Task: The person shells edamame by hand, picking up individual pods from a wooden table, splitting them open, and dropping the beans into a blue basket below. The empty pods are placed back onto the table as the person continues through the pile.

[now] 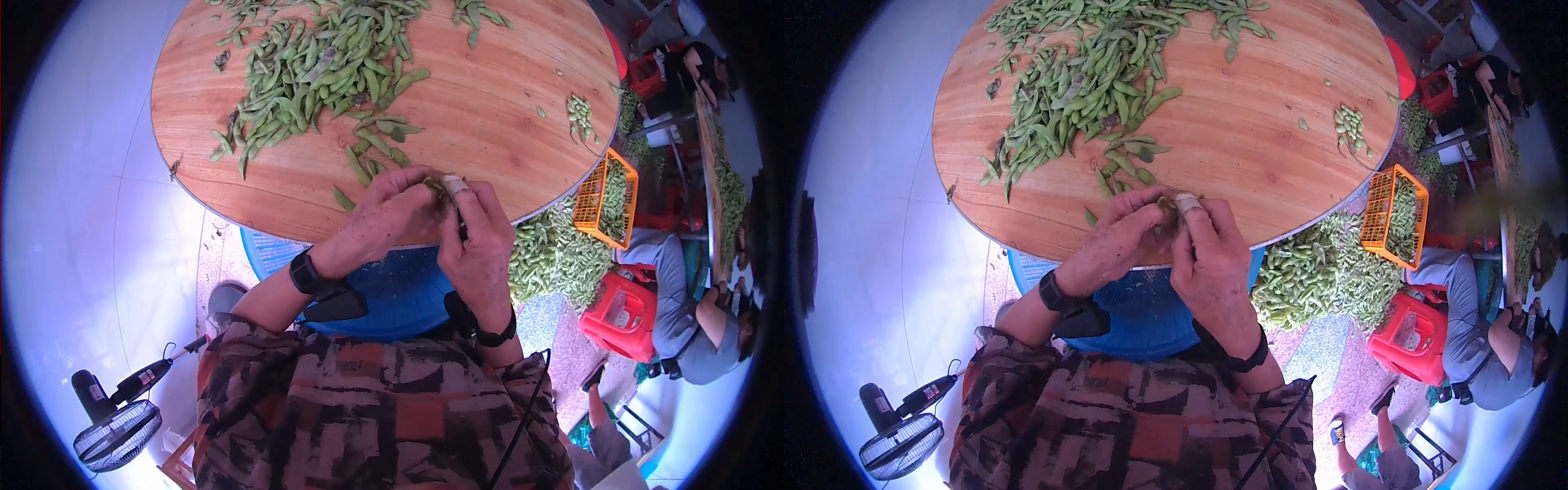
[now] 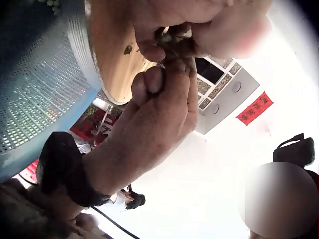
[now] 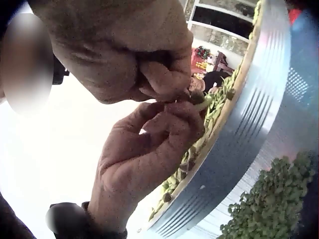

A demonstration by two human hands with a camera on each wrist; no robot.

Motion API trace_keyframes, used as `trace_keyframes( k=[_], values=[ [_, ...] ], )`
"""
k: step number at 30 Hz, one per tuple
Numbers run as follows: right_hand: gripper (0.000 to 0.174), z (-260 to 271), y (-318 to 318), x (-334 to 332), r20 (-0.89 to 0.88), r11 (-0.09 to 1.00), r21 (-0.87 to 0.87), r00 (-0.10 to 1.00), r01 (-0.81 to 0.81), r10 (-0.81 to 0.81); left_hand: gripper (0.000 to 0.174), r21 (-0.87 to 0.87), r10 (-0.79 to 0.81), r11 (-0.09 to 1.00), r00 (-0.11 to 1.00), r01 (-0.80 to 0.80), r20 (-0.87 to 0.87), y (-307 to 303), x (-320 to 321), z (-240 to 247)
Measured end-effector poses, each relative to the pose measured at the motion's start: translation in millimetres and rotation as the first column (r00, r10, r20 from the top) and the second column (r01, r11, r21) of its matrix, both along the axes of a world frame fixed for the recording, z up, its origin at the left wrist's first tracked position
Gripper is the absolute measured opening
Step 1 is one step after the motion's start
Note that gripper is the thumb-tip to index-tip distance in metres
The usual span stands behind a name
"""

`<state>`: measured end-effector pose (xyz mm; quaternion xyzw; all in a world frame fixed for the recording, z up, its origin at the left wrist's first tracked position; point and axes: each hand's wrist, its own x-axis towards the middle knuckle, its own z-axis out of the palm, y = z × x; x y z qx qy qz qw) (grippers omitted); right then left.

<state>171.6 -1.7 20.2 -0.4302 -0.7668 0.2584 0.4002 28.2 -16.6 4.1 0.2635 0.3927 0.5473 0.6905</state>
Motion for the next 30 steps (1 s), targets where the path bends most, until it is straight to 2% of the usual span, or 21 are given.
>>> trace_keyframes(
  k=[1, 3, 4, 6, 7, 9, 10, 12, 13, 15, 19, 21, 22, 23, 24, 28, 29, 30],
  values=[
    [0.026, -1, 2, 0, 0.001, 1.000, 0.000, 1.000, -0.001, 0.001, 0.020, 0.000, 0.001, 1.000, 1.000, -0.001, 0.001, 0, 1, 0],
    [0.023, -2, 8, 4, -0.147, 0.996, -0.094, 0.989, -0.008, -0.006, 0.021, -0.013, -0.018, 1.000, 0.989, 0.020, 0.148, 0, 1, -1],
    [0.023, -4, 10, 7, -0.147, 0.996, -0.093, 0.989, -0.008, -0.006, 0.021, -0.012, -0.018, 1.000, 0.989, 0.020, 0.148, 0, 0, -1],
    [0.017, -10, 12, 12, -0.287, 0.951, -0.302, 0.957, -0.060, -0.031, 0.021, -0.079, -0.122, 0.988, 0.985, 0.132, 0.123, 0, -7, -2],
    [0.017, -9, 14, 15, -0.287, 0.951, -0.302, 0.957, -0.062, -0.029, 0.021, -0.079, -0.120, 0.988, 0.985, 0.130, 0.123, 1, -10, -4],
    [0.015, -5, 16, 21, -0.522, 0.731, -0.609, 0.850, -0.309, -0.075, 0.018, -0.014, -0.202, 0.978, 0.956, 0.209, 0.211, 2, -17, -9],
    [0.015, -6, 18, 24, -0.522, 0.731, -0.609, 0.850, -0.308, -0.076, 0.018, -0.015, -0.203, 0.977, 0.956, 0.211, 0.212, 3, -19, -12],
    [0.016, -8, 25, 27, -0.664, 0.599, -0.644, 0.736, -0.476, -0.130, 0.015, -0.037, -0.237, 0.969, 0.960, 0.245, 0.150, 4, -21, -15],
    [0.016, -12, 29, 31, -0.664, 0.599, -0.644, 0.736, -0.476, -0.130, 0.015, -0.037, -0.237, 0.969, 0.960, 0.245, 0.150, 4, -20, -14],
    [0.017, -20, 34, 35, -0.783, 0.467, -0.597, 0.600, -0.653, -0.164, 0.016, -0.047, -0.172, 0.982, 0.964, 0.185, 0.204, 3, -17, -9],
    [0.016, -8, 30, 29, -0.705, 0.523, -0.659, 0.686, -0.540, -0.180, 0.016, -0.071, -0.121, 0.986, 0.947, 0.149, 0.299, 2, -12, -4],
    [0.016, -1, 23, 23, -0.591, 0.664, -0.645, 0.798, -0.379, -0.118, 0.017, -0.077, -0.069, 0.992, 0.951, 0.097, 0.301, 2, -10, -4],
    [0.016, -4, 22, 20, -0.591, 0.664, -0.645, 0.798, -0.379, -0.118, 0.017, -0.077, -0.070, 0.992, 0.951, 0.097, 0.301, 2, -9, -5],
    [0.016, -8, 20, 17, -0.470, 0.850, -0.461, 0.882, -0.257, 0.011, 0.018, -0.072, -0.049, 0.995, 0.947, 0.076, 0.317, 2, -9, -7],
    [0.017, -11, 19, 15, -0.305, 0.963, -0.213, 0.948, -0.163, 0.093, 0.019, -0.068, -0.029, 0.996, 0.943, 0.054, 0.333, 2, -9, -10],
    [0.018, -9, 16, 12, -0.293, 0.968, -0.194, 0.951, -0.156, 0.095, 0.021, -0.043, 0.010, 0.999, 0.949, 0.004, 0.314, 1, -6, -17],
    [0.019, -5, 14, 12, -0.479, 0.884, -0.407, 0.878, -0.229, 0.007, 0.022, -0.028, 0.004, 1.000, 0.933, 0.006, 0.360, 0, -6, -14],
    [0.020, -3, 13, 11, -0.618, 0.748, -0.574, 0.776, -0.335, -0.126, 0.023, -0.013, -0.001, 1.000, 0.914, 0.007, 0.405, -1, -7, -12]
  ],
)
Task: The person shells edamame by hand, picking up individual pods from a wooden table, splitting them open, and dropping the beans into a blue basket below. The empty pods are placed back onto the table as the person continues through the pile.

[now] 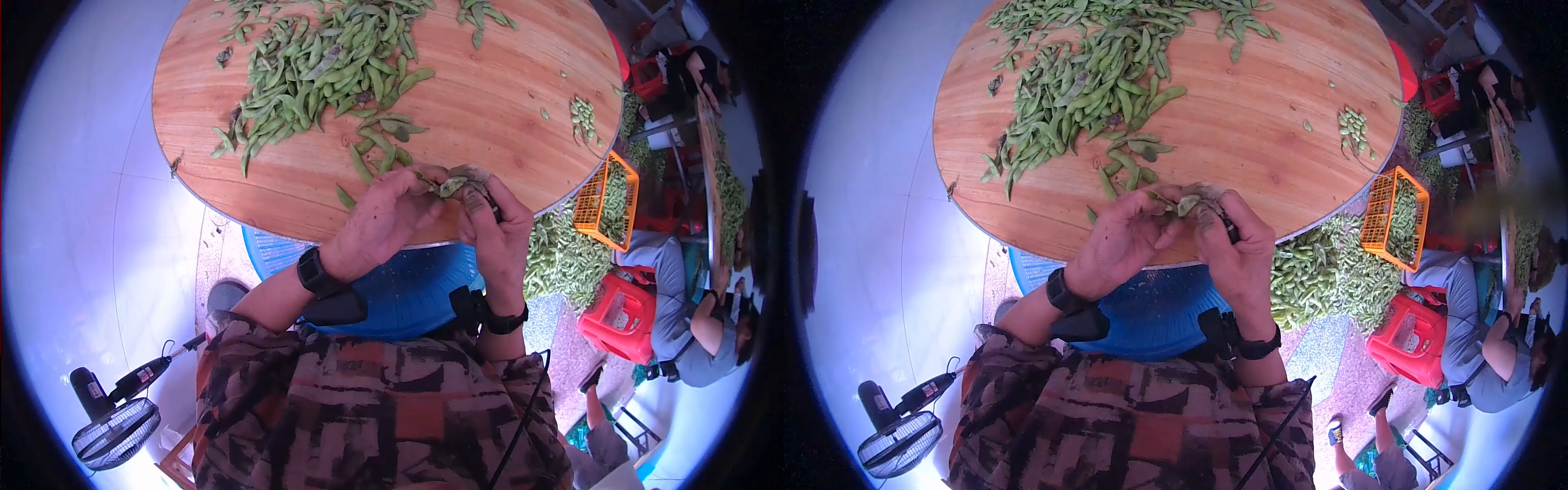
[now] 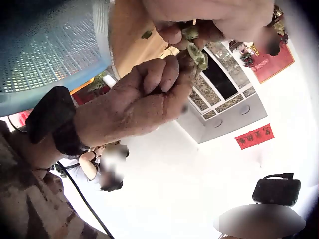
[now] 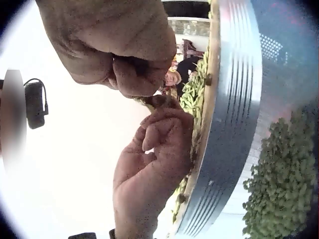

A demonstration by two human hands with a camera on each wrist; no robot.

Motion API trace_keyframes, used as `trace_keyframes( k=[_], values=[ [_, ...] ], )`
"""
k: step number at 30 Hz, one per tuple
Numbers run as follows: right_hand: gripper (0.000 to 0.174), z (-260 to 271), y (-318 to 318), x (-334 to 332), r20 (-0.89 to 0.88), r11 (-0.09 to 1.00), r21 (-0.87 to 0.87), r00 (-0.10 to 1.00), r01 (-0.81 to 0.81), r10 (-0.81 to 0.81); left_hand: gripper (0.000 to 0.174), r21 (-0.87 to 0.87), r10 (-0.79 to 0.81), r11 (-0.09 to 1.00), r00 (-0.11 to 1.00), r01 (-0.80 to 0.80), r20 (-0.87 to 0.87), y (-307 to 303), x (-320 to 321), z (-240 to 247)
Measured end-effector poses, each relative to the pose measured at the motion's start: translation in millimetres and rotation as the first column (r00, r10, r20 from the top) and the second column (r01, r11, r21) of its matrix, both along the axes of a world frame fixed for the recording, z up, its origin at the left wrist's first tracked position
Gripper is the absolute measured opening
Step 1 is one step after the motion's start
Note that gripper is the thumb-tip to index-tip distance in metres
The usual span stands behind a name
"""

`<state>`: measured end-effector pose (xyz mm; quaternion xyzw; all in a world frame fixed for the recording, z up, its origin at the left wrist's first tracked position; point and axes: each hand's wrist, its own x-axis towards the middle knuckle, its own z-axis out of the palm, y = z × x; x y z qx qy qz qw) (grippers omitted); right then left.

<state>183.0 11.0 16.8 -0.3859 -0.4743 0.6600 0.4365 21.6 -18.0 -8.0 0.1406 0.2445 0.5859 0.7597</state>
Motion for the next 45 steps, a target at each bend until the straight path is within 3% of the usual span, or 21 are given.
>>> trace_keyframes(
  k=[1, 3, 10, 16, 19, 21, 22, 24, 25, 27, 28, 29, 30, 31, 33, 34, 36, 37, 39, 43, 45],
  values=[
    [0.020, -4, 2, 1, 0.000, 1.000, 0.001, 1.000, -0.002, 0.002, 0.023, 0.001, 0.002, 1.000, 1.000, -0.002, 0.000, 0, 1, -1],
    [0.022, -15, 8, 7, -0.326, 0.983, -0.173, 0.945, -0.067, 0.007, 0.028, 0.053, 0.014, 0.999, 0.999, -0.013, -0.029, 0, 4, -4],
    [0.025, -26, 20, 14, -0.472, 0.934, -0.334, 0.881, -0.130, -0.046, 0.032, 0.034, -0.024, 0.999, 0.999, 0.025, -0.036, 2, -2, -5],
    [0.030, -40, 27, 23, -0.747, 0.885, -0.349, 0.662, -0.308, -0.064, 0.035, 0.029, -0.049, 0.998, 0.998, 0.050, -0.045, 1, -5, 3],
    [0.030, -32, 23, 27, -0.662, 0.911, -0.339, 0.748, -0.235, -0.054, 0.032, 0.095, -0.089, 0.990, 0.979, 0.108, -0.182, 0, -10, 7],
    [0.031, -23, 22, 39, -0.527, 0.963, -0.265, 0.844, -0.046, -0.105, 0.024, 0.080, -0.126, 0.978, 0.856, 0.191, -0.501, -3, -13, 19],
    [0.030, -15, 24, 48, -0.467, 0.985, -0.174, 0.881, -0.005, -0.078, 0.024, 0.080, -0.126, 0.978, 0.856, 0.191, -0.502, -7, -17, 22],
    [0.028, 2, 27, 72, -0.168, 0.989, 0.031, 0.976, 0.147, -0.140, 0.019, 0.223, -0.378, 0.749, 0.679, 0.624, -0.629, -16, -29, 28],
    [0.025, 5, 29, 90, 0.014, 0.978, 0.156, 0.990, 0.137, -0.141, 0.019, 0.223, -0.377, 0.750, 0.679, 0.623, -0.630, -20, -32, 32],
    [0.023, 11, 29, 121, 0.483, 0.913, 0.406, 0.841, 0.030, -0.243, 0.012, 0.238, -0.224, 0.401, 0.347, 0.884, -0.911, -27, -37, 37],
    [0.023, 6, 31, 134, 0.655, 0.828, 0.550, 0.670, -0.107, -0.349, 0.012, 0.237, -0.225, 0.402, 0.347, 0.884, -0.911, -27, -41, 37],
    [0.023, 4, 28, 142, 0.656, 0.829, 0.549, 0.670, -0.107, -0.348, 0.013, 0.259, 0.004, 0.599, 0.321, 0.758, -0.947, -25, -45, 37],
    [0.023, 6, 24, 147, 0.831, 0.847, 0.483, 0.421, -0.224, -0.363, 0.015, 0.315, 0.220, 0.746, 0.230, 0.586, -0.948, -22, -47, 38],
    [0.022, 8, 23, 149, 0.922, 0.867, 0.388, 0.130, -0.313, -0.366, 0.015, 0.319, 0.223, 0.743, 0.231, 0.588, -0.947, -16, -48, 39],
    [0.023, 9, 22, 138, 0.927, 0.882, 0.374, 0.109, -0.285, -0.358, 0.018, 0.311, 0.417, 0.897, -0.369, 0.313, -0.831, -3, -47, 41],
    [0.023, 8, 21, 129, 0.936, 0.900, 0.352, 0.091, -0.257, -0.341, 0.018, 0.311, 0.418, 0.897, -0.371, 0.315, -0.829, -1, -46, 39],
    [0.022, 12, 20, 110, 0.921, 0.889, 0.385, 0.168, -0.247, -0.352, 0.017, 0.267, 0.401, 0.912, -0.534, 0.312, -0.744, 2, -43, 30],
    [0.023, 13, 20, 100, 0.880, 0.871, 0.442, 0.291, -0.213, -0.375, 0.017, 0.268, 0.403, 0.911, -0.535, 0.314, -0.742, 3, -41, 28],
    [0.024, 11, 19, 83, 0.779, 0.843, 0.515, 0.494, -0.157, -0.385, 0.018, 0.319, 0.416, 0.908, -0.486, 0.272, -0.769, 3, -39, 24],
    [0.023, 10, 9, 37, 0.657, 0.827, 0.541, 0.691, -0.153, -0.302, 0.022, 0.305, 0.381, 0.923, -0.436, 0.235, -0.815, 5, -41, 20],
    [0.024, 6, 4, 15, 0.455, 0.909, 0.411, 0.881, -0.076, -0.132, 0.021, 0.538, 0.590, 0.804, -0.224, 0.253, -0.776, 7, -41, 19]
  ],
)
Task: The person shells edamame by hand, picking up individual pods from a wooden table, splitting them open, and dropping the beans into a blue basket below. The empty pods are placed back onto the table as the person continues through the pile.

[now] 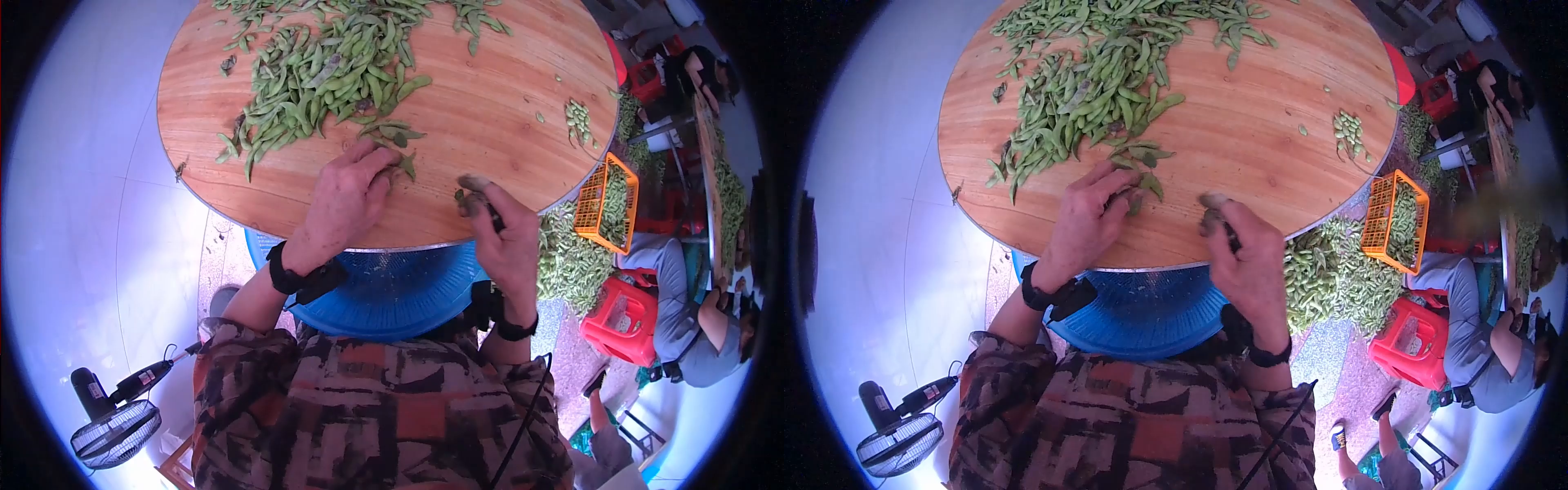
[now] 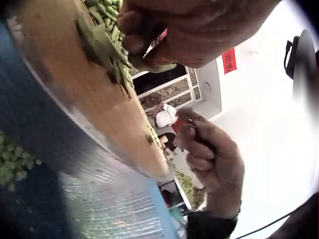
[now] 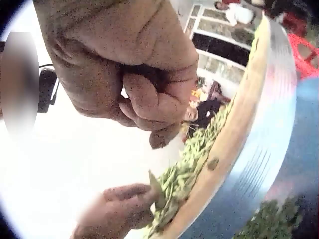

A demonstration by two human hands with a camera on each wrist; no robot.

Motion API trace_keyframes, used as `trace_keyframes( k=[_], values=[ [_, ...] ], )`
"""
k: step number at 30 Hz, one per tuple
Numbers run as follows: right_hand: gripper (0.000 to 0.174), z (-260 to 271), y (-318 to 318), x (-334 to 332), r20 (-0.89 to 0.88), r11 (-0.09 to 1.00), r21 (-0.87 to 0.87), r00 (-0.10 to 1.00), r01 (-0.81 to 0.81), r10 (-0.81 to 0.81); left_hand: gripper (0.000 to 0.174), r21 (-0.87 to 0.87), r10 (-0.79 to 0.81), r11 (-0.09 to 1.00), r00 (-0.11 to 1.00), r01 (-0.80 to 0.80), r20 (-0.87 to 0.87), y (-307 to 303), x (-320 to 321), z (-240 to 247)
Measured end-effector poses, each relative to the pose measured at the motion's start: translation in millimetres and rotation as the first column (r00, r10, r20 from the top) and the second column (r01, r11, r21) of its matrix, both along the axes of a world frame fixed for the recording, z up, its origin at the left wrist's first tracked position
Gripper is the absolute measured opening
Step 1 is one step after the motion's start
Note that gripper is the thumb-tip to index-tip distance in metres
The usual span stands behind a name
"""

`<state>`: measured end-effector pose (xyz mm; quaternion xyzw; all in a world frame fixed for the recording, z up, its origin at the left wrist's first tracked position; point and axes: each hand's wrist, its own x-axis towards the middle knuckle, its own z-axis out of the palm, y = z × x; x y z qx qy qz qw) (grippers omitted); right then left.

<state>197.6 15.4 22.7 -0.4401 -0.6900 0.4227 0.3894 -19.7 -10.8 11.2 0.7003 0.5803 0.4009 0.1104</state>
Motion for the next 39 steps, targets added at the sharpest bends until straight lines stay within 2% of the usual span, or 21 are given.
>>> trace_keyframes(
  k=[1, 3, 4, 6, 10, 12, 16, 18, 19, 21, 24, 25, 27, 28, 29, 30, 31, 33, 34, 36, 39],
  values=[
    [0.024, -1, -1, -7, 0.000, 1.000, -0.001, 1.000, 0.003, -0.003, 0.021, -0.001, -0.003, 1.000, 1.000, 0.003, 0.000, -1, 2, 2],
    [0.025, -3, 0, -17, -0.182, 0.986, -0.115, 0.979, -0.119, 0.097, 0.017, -0.415, 0.015, 0.886, 0.881, 0.209, 0.474, -8, 7, 10],
    [0.025, -1, 0, -18, -0.182, 0.986, -0.114, 0.978, -0.122, 0.099, 0.017, -0.414, 0.016, 0.886, 0.881, 0.206, 0.473, -10, 9, 10],
    [0.024, 6, 1, -19, -0.249, 0.899, -0.380, 0.960, -0.219, 0.128, 0.012, -0.487, 0.125, 0.814, 0.724, 0.315, 0.678, -11, 14, 10],
    [0.021, -4, 4, -17, -0.247, 0.920, -0.281, 0.947, -0.272, 0.205, 0.012, -0.537, 0.198, 0.779, 0.687, 0.323, 0.699, -12, 13, 0],
    [0.019, -5, 4, -16, -0.251, 0.919, -0.272, 0.943, -0.285, 0.218, 0.011, -0.436, 0.092, 0.876, 0.816, 0.207, 0.571, -13, 15, -7],
    [0.021, -6, 3, -12, -0.253, 0.928, -0.255, 0.945, -0.272, 0.207, 0.012, -0.300, 0.021, 0.941, 0.861, 0.154, 0.508, -13, 18, -10],
    [0.023, -6, 3, -9, -0.351, 0.893, -0.320, 0.915, -0.316, 0.199, 0.012, -0.426, 0.105, 0.857, 0.708, 0.292, 0.698, -14, 18, -10],
    [0.023, -9, 5, -7, -0.351, 0.893, -0.320, 0.915, -0.316, 0.197, 0.012, -0.426, 0.105, 0.856, 0.708, 0.293, 0.698, -14, 16, -10],
    [0.024, -16, 7, -2, -0.621, 0.708, -0.517, 0.780, -0.481, 0.077, 0.009, -0.336, 0.271, 0.702, 0.201, 0.628, 0.941, -16, 12, -11],
    [0.020, -22, 8, -4, -0.700, 0.687, -0.494, 0.713, -0.534, 0.051, 0.011, -0.354, 0.379, 0.676, 0.107, 0.646, 0.919, -15, 21, 0],
    [0.020, -21, 7, -6, -0.700, 0.687, -0.493, 0.712, -0.533, 0.050, 0.011, -0.354, 0.378, 0.676, 0.107, 0.646, 0.919, -16, 20, -4],
    [0.017, -16, 3, -10, -0.542, 0.779, -0.503, 0.839, -0.375, 0.054, 0.010, -0.344, 0.288, 0.703, 0.194, 0.622, 0.938, -18, 19, -22],
    [0.017, -12, 2, -11, -0.542, 0.779, -0.503, 0.839, -0.374, 0.053, 0.010, -0.344, 0.287, 0.703, 0.194, 0.623, 0.938, -17, 20, -29],
    [0.016, -9, 0, -11, -0.431, 0.812, -0.497, 0.899, -0.308, 0.078, 0.012, -0.359, 0.102, 0.778, 0.461, 0.515, 0.881, -16, 21, -36],
    [0.014, -7, -1, -12, -0.311, 0.842, -0.481, 0.945, -0.244, 0.096, 0.015, -0.329, -0.058, 0.852, 0.697, 0.408, 0.715, -16, 22, -40],
    [0.014, -8, -3, -14, -0.311, 0.841, -0.482, 0.945, -0.246, 0.098, 0.015, -0.330, -0.055, 0.852, 0.697, 0.406, 0.715, -17, 24, -28],
    [0.013, -12, -7, -16, -0.229, 0.939, -0.299, 0.968, -0.169, 0.102, 0.026, -0.286, -0.021, 0.952, 0.958, 0.106, 0.287, -21, 26, -2],
    [0.013, -13, -8, -17, -0.228, 0.939, -0.299, 0.968, -0.168, 0.101, 0.026, -0.286, -0.022, 0.952, 0.958, 0.107, 0.287, -20, 27, -6],
    [0.013, -13, -11, -21, -0.159, 0.971, -0.214, 0.985, -0.104, 0.070, 0.033, 0.127, -0.055, 0.991, 0.996, 0.046, 0.069, -18, 29, -15],
    [0.011, -15, -15, -27, -0.230, 0.983, -0.169, 0.973, -0.071, 0.030, 0.032, 0.087, -0.058, 0.995, 0.996, 0.051, 0.075, -20, 28, -7]
  ],
)
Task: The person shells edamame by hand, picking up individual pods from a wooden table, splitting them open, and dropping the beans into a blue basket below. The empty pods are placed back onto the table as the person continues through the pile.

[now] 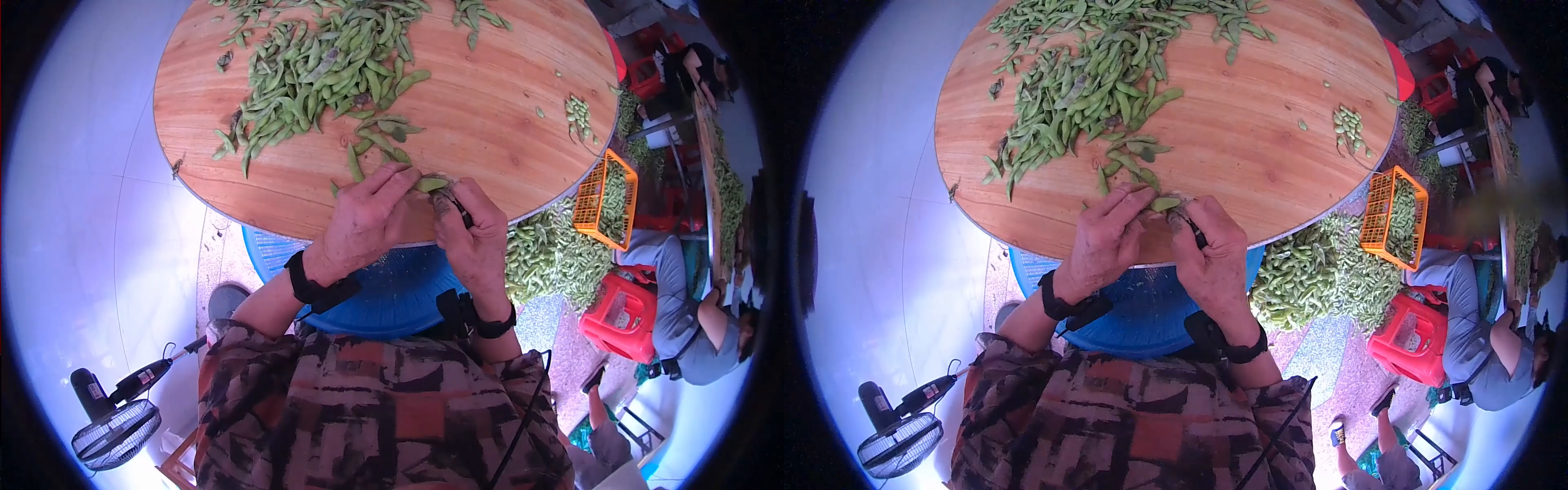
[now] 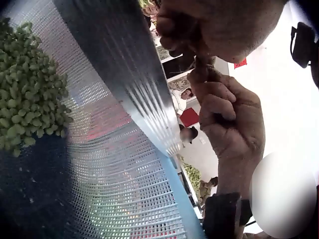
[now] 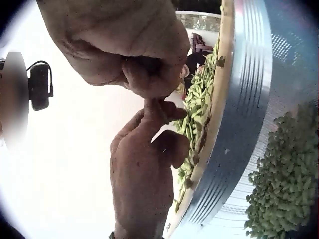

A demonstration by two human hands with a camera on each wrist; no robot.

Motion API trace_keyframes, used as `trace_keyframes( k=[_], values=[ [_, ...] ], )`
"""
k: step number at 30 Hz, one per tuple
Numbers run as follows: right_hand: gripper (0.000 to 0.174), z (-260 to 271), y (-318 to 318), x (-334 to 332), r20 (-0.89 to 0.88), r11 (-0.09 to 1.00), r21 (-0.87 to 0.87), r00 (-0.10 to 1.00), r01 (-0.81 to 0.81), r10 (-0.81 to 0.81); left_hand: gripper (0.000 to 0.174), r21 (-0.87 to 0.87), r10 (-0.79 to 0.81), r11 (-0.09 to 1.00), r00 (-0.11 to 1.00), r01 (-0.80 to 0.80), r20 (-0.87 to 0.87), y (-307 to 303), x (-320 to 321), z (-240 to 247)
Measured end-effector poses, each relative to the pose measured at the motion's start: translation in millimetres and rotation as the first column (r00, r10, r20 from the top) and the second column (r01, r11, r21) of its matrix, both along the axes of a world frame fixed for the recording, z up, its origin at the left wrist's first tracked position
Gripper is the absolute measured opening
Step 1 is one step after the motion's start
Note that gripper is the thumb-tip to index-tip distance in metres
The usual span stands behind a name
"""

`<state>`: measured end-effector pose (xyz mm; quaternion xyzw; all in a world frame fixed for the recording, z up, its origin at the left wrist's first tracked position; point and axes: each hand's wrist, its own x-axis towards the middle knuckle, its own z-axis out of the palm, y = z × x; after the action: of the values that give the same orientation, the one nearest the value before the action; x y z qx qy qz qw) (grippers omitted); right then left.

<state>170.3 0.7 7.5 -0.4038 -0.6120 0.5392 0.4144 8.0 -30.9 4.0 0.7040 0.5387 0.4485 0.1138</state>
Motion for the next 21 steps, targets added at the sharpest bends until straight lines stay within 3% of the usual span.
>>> trace_keyframes(
  k=[4, 6, 7, 9, 10, 12, 13, 15, 19, 21],
  values=[
    [0.010, -2, 0, -3, 0.003, 1.000, 0.013, 1.000, 0.016, -0.017, 0.021, -0.133, -0.036, 0.990, 0.998, 0.043, 0.056, 5, -8, 2],
    [0.011, -3, 2, 1, 0.026, 1.000, -0.028, 1.000, -0.003, 0.004, 0.015, -0.552, 0.006, 0.801, 0.919, 0.232, 0.394, 6, -16, 0],
    [0.011, -3, 2, 3, 0.027, 1.000, -0.027, 1.000, -0.004, 0.005, 0.015, -0.551, 0.006, 0.802, 0.919, 0.231, 0.395, 8, -20, 2],
    [0.015, -3, 3, 8, 0.144, 0.996, -0.052, 0.987, -0.071, 0.078, 0.018, -0.646, 0.105, 0.618, 0.767, 0.449, 0.633, 12, -25, 8],
    [0.015, -2, 4, 9, 0.144, 0.996, -0.052, 0.987, -0.071, 0.078, 0.018, -0.646, 0.105, 0.617, 0.767, 0.449, 0.633, 11, -22, 10],
    [0.015, 3, 6, 8, 0.019, 0.993, -0.117, 1.000, -0.019, 0.022, 0.018, -0.634, 0.155, 0.729, 0.840, 0.257, 0.519, 8, -12, 14],
    [0.015, 9, 7, 6, 0.019, 0.993, -0.117, 1.000, -0.023, 0.025, 0.018, -0.634, 0.158, 0.730, 0.840, 0.255, 0.519, 6, -9, 10],
    [0.017, 19, 10, 1, -0.016, 0.968, -0.248, 1.000, 0.017, -0.022, 0.018, -0.306, -0.007, 0.943, 0.926, 0.132, 0.378, 5, -1, -2],
    [0.018, 8, 8, 2, -0.117, 0.937, -0.345, 0.993, -0.052, 0.012, 0.018, -0.232, 0.020, 0.970, 0.928, 0.071, 0.372, 1, 6, -4],
    [0.019, 4, 8, 2, -0.153, 0.983, -0.159, 0.986, -0.096, 0.072, 0.020, -0.516, 0.094, 0.826, 0.848, 0.226, 0.522, 0, -1, 2]
  ],
)
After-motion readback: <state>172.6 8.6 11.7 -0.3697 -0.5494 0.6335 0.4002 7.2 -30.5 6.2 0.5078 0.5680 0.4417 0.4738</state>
